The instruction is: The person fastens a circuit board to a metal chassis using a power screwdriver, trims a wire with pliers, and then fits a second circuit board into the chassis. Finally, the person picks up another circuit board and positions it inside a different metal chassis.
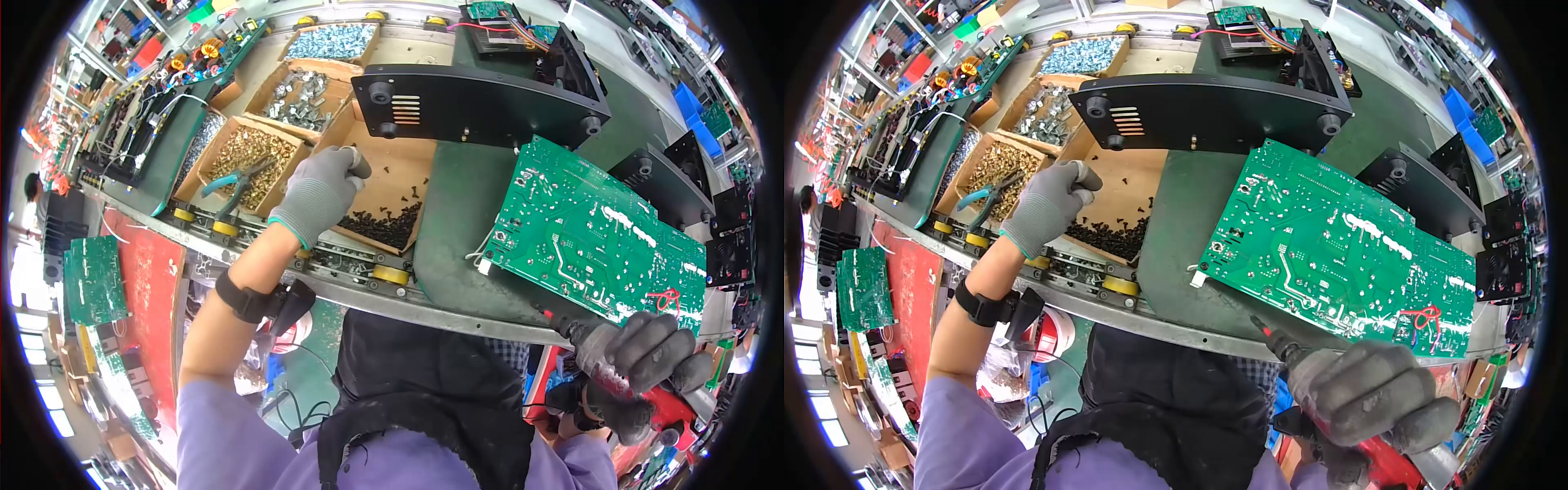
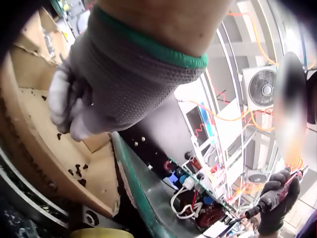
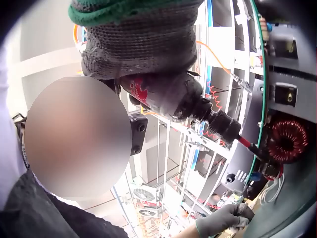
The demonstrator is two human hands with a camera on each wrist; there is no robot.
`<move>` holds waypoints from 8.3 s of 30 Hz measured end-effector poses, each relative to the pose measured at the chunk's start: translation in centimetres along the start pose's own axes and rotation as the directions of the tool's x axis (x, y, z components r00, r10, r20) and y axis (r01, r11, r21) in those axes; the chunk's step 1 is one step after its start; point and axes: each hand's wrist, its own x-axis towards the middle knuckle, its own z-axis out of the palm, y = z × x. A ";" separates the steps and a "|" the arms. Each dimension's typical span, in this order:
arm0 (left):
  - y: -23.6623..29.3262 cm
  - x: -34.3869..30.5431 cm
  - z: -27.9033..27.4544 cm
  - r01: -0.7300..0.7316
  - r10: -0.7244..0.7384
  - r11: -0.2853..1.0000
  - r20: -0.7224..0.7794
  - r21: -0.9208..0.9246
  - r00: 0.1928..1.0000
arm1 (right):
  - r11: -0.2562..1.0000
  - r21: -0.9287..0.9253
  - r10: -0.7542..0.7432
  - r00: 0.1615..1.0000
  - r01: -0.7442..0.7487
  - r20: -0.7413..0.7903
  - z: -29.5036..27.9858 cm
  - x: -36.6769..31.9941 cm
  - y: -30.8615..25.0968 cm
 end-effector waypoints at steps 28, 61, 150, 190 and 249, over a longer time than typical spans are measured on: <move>8.6 -5.8 2.6 0.412 0.298 -0.373 0.313 -0.831 0.902 | 0.989 0.146 -0.007 0.999 0.012 -0.034 7.3 3.8 3.6; 8.5 -7.1 1.7 0.382 0.222 -0.460 0.312 -0.801 0.924 | 0.992 0.076 -0.095 0.994 0.099 -0.061 6.5 3.5 3.9; 8.9 -13.1 -2.9 0.033 0.072 -0.102 0.026 -0.994 0.997 | 0.979 -0.062 0.183 0.972 -0.194 -0.150 -2.6 4.1 -7.2; 25.0 -10.8 12.4 -0.418 0.531 0.646 -0.017 -0.638 0.847 | 0.860 -0.429 0.243 0.961 -0.277 -0.134 -6.1 4.2 -8.2; 24.4 -11.1 13.9 -0.663 0.658 0.746 -0.204 0.050 0.725 | 0.792 -0.526 0.288 0.949 -0.311 -0.127 -2.5 3.6 -5.3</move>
